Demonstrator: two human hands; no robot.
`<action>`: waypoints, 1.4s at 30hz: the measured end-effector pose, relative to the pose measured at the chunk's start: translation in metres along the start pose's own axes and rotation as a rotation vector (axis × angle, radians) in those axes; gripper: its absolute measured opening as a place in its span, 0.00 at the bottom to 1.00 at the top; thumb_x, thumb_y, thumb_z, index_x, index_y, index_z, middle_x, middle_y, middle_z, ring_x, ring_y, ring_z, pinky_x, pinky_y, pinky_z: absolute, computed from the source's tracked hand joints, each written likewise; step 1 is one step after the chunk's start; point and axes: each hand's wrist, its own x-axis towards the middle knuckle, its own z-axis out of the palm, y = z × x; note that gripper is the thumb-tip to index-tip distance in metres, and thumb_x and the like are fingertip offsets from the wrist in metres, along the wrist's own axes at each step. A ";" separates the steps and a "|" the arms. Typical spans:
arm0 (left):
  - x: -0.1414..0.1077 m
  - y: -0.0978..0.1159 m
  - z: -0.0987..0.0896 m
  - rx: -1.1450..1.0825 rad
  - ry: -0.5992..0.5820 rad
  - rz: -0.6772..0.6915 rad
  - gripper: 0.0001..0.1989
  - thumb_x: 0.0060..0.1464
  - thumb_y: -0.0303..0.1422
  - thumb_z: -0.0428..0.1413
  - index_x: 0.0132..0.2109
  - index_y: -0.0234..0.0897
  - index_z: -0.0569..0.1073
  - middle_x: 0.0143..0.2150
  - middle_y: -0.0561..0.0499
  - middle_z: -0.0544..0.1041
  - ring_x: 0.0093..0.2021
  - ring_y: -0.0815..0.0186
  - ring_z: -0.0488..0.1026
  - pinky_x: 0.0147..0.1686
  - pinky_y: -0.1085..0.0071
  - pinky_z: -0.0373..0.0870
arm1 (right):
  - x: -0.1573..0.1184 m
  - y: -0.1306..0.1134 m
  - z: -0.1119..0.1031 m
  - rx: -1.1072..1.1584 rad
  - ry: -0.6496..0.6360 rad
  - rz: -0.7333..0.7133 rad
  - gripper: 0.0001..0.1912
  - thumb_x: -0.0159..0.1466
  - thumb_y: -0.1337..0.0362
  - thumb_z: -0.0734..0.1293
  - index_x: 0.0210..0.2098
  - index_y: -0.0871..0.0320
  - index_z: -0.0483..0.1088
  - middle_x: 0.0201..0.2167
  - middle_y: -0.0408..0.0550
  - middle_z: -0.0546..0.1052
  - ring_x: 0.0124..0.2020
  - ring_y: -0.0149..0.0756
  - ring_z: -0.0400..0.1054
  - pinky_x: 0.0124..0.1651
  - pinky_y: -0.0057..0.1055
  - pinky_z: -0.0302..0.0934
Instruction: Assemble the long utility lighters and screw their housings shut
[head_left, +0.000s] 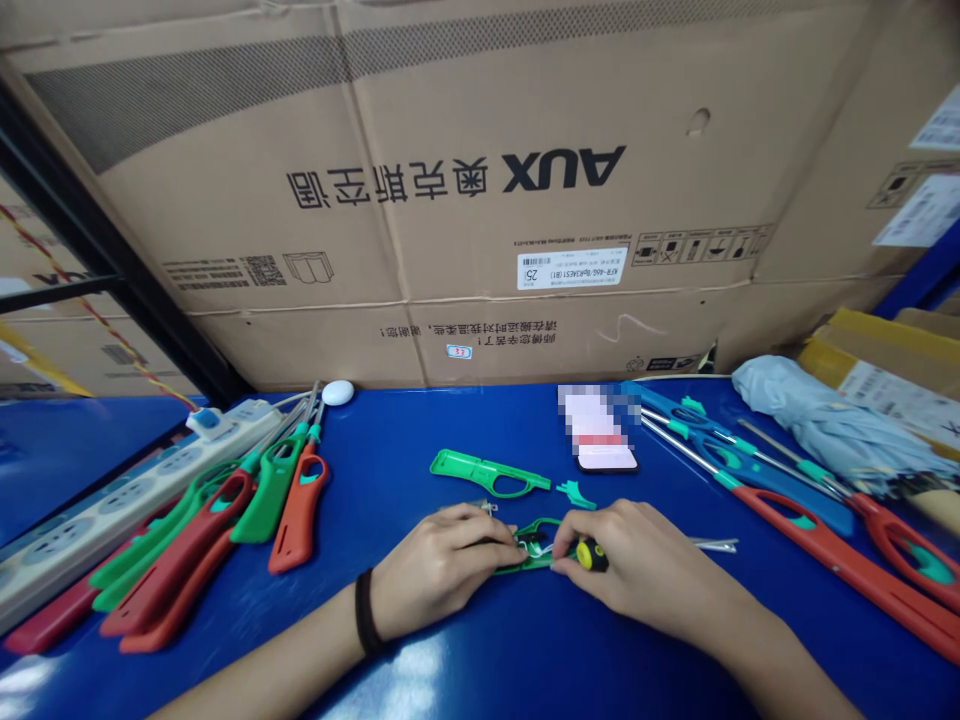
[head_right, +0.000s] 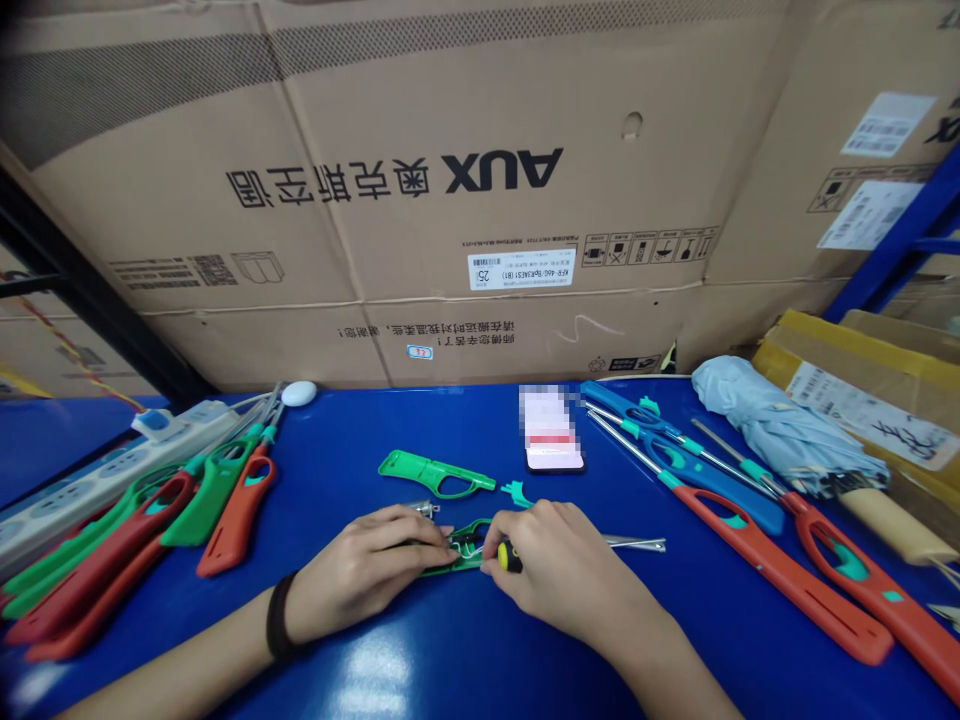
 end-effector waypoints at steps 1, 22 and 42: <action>0.000 0.000 0.000 -0.003 0.003 -0.002 0.11 0.64 0.24 0.47 0.48 0.37 0.72 0.43 0.49 0.78 0.46 0.68 0.75 0.49 0.70 0.69 | -0.001 0.001 -0.001 0.002 0.002 0.003 0.06 0.61 0.64 0.65 0.33 0.49 0.75 0.28 0.40 0.80 0.30 0.39 0.73 0.31 0.29 0.55; 0.008 0.016 0.000 -0.029 0.188 -0.096 0.09 0.59 0.23 0.55 0.46 0.39 0.73 0.39 0.54 0.80 0.39 0.70 0.78 0.59 0.64 0.62 | 0.001 -0.004 0.001 0.063 0.051 -0.118 0.02 0.61 0.66 0.65 0.33 0.53 0.70 0.25 0.38 0.77 0.26 0.32 0.71 0.28 0.25 0.51; -0.001 -0.031 -0.033 0.175 -0.046 -0.294 0.10 0.60 0.27 0.51 0.45 0.44 0.73 0.40 0.54 0.78 0.41 0.66 0.74 0.57 0.55 0.55 | 0.001 0.001 0.003 0.072 0.049 -0.113 0.04 0.61 0.67 0.64 0.34 0.51 0.69 0.24 0.38 0.75 0.26 0.32 0.69 0.28 0.26 0.50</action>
